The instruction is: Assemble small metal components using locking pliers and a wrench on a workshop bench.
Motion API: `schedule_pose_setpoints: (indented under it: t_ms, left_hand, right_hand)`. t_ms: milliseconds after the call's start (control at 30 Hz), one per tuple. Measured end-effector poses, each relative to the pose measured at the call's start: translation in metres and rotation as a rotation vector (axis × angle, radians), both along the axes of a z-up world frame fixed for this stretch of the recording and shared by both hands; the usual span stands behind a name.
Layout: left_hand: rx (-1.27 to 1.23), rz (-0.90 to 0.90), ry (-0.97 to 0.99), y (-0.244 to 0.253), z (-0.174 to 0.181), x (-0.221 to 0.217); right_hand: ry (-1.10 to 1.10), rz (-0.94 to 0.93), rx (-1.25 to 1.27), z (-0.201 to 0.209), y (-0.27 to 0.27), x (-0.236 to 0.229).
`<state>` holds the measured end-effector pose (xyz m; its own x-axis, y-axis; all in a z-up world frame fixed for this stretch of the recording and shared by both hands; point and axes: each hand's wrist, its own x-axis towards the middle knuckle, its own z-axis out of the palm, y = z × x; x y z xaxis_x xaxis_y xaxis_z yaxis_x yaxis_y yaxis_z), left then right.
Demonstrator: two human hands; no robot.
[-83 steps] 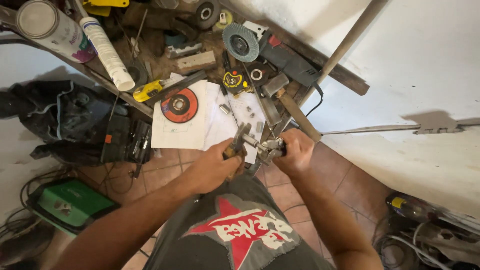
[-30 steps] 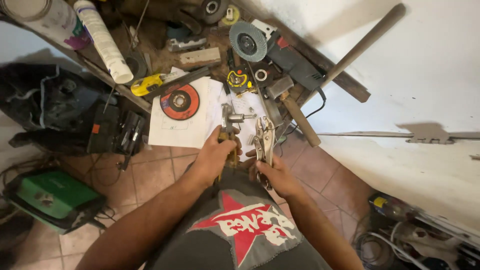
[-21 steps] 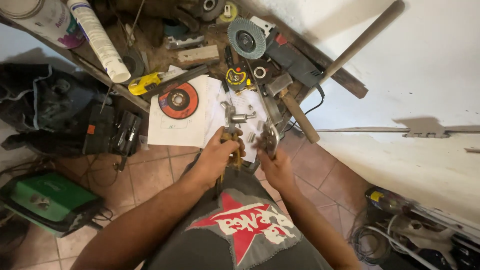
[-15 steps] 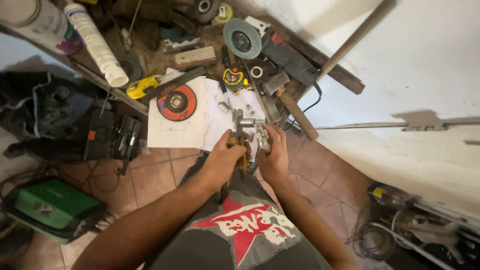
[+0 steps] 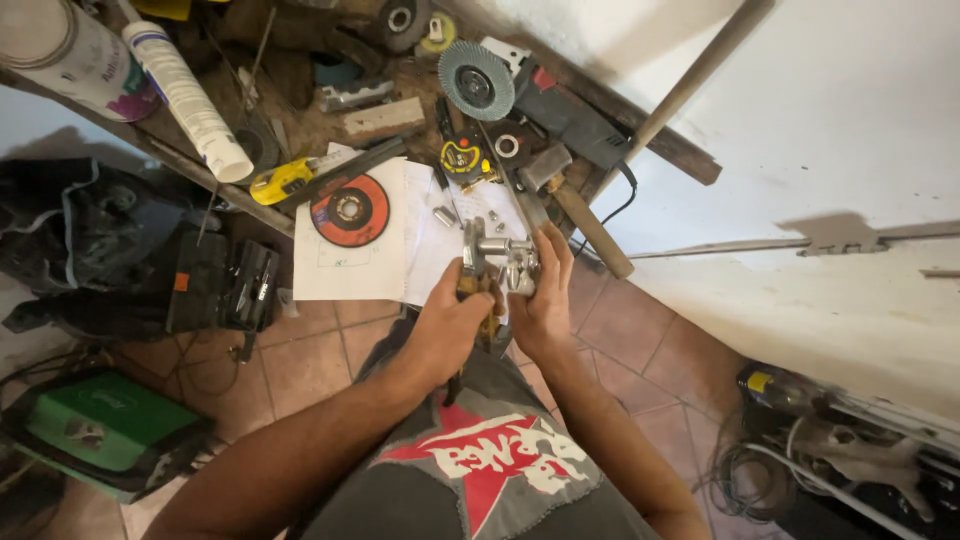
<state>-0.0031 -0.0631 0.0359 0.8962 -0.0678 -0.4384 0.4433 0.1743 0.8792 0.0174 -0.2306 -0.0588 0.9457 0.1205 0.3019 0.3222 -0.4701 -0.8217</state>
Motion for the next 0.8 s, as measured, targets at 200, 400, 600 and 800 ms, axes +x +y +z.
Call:
schedule_pose_setpoints:
  t_ms: [200,400,600,800]
  left_hand:
    - [0.013,-0.07,0.153,0.001,0.032,-0.008]
    - [0.046,-0.089,0.014,-0.009,0.012,-0.007]
    - [0.092,-0.152,0.147,-0.008,0.025,-0.006]
    - [0.05,-0.099,0.046,-0.008,0.017,-0.009]
  right_hand:
    - [0.04,0.017,0.008,0.004,-0.001,-0.002]
    - [0.049,0.035,0.008,0.004,0.002,0.006]
    - [-0.428,-0.231,-0.346,0.002,0.0,0.02]
    - [-0.427,-0.105,-0.062,0.015,0.001,0.027]
